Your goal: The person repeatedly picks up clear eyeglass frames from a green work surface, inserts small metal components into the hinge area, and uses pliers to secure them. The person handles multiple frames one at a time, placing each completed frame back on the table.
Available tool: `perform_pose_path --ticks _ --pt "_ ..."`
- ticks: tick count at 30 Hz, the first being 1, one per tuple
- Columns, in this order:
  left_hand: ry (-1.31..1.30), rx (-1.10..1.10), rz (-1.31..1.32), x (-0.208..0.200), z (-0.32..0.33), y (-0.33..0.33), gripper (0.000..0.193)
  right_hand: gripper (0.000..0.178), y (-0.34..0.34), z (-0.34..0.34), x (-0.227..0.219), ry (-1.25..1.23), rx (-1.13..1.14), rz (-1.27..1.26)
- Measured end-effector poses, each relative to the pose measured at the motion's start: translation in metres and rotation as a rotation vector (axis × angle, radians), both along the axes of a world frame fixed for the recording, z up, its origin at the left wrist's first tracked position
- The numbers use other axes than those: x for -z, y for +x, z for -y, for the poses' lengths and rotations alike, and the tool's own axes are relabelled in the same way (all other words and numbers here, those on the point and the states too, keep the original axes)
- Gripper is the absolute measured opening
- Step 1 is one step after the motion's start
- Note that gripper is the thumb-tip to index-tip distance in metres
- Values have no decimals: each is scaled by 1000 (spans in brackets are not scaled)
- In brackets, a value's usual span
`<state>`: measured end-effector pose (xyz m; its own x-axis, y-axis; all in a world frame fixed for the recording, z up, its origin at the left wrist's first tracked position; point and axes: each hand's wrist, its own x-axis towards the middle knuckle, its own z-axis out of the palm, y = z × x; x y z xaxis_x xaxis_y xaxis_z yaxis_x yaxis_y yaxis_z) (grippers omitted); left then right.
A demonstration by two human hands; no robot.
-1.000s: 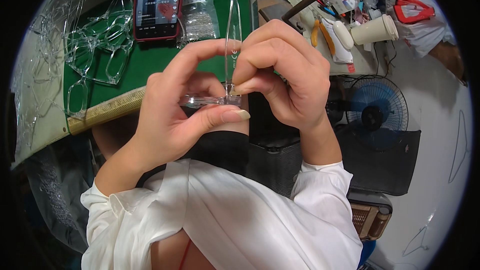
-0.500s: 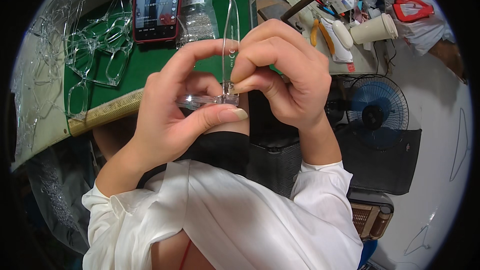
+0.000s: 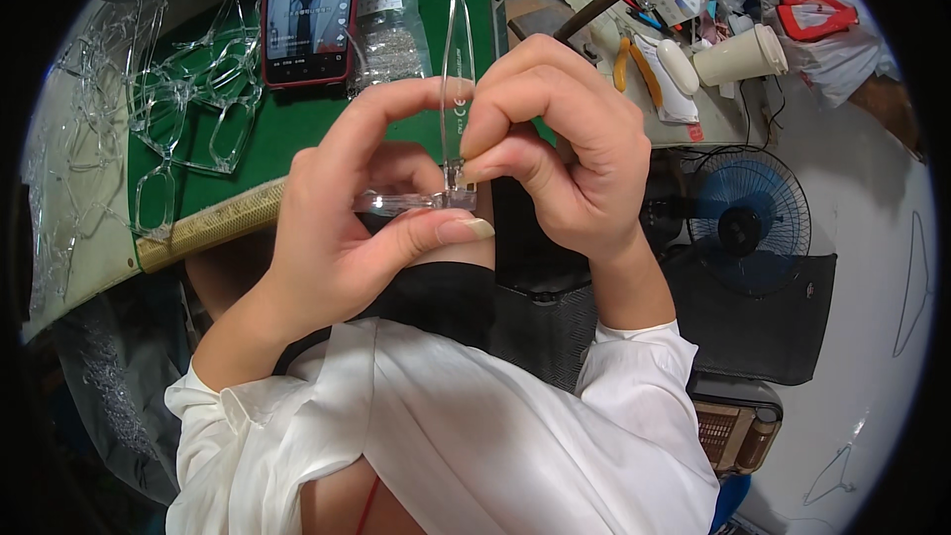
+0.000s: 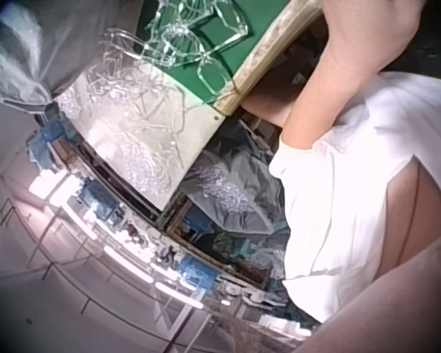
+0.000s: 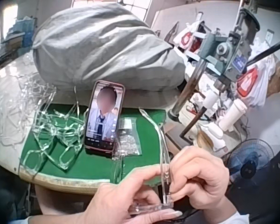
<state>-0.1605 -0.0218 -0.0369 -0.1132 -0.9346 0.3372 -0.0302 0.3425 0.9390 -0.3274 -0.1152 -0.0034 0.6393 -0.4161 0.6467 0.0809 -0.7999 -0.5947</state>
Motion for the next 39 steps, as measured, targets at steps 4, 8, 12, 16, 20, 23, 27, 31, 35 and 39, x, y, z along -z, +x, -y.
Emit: perform_pose_path --ticks 4,8,12,16,20,23,27,31,35,39 --pt "166 80 -207 -6 0 -1 58 24 -1 1 1 24 -12 27" --pt "100 77 -189 -2 3 0 57 21 -1 2 1 53 -51 29" --pt "-8 17 -51 0 5 -2 61 19 -4 -2 4 385 -105 79" --pt "-72 -33 -48 -2 11 -10 62 27 -11 -5 9 1009 -179 72" --pt "-80 -60 -95 -2 27 -24 62 29 -21 1 9 1063 -151 115" --pt "-70 -75 -140 -3 45 -36 57 29 -23 -1 2 922 -19 233" --pt "-77 -62 -218 -5 75 -56 49 27 -35 16 -8 745 94 265" --pt "-199 -7 -156 10 106 -71 38 25 -52 46 -17 658 176 287" --pt "-326 -100 -130 9 136 -89 15 25 -69 81 -19 681 166 335" --pt "-344 -162 -133 5 157 -103 13 19 -76 102 -20 642 255 391"
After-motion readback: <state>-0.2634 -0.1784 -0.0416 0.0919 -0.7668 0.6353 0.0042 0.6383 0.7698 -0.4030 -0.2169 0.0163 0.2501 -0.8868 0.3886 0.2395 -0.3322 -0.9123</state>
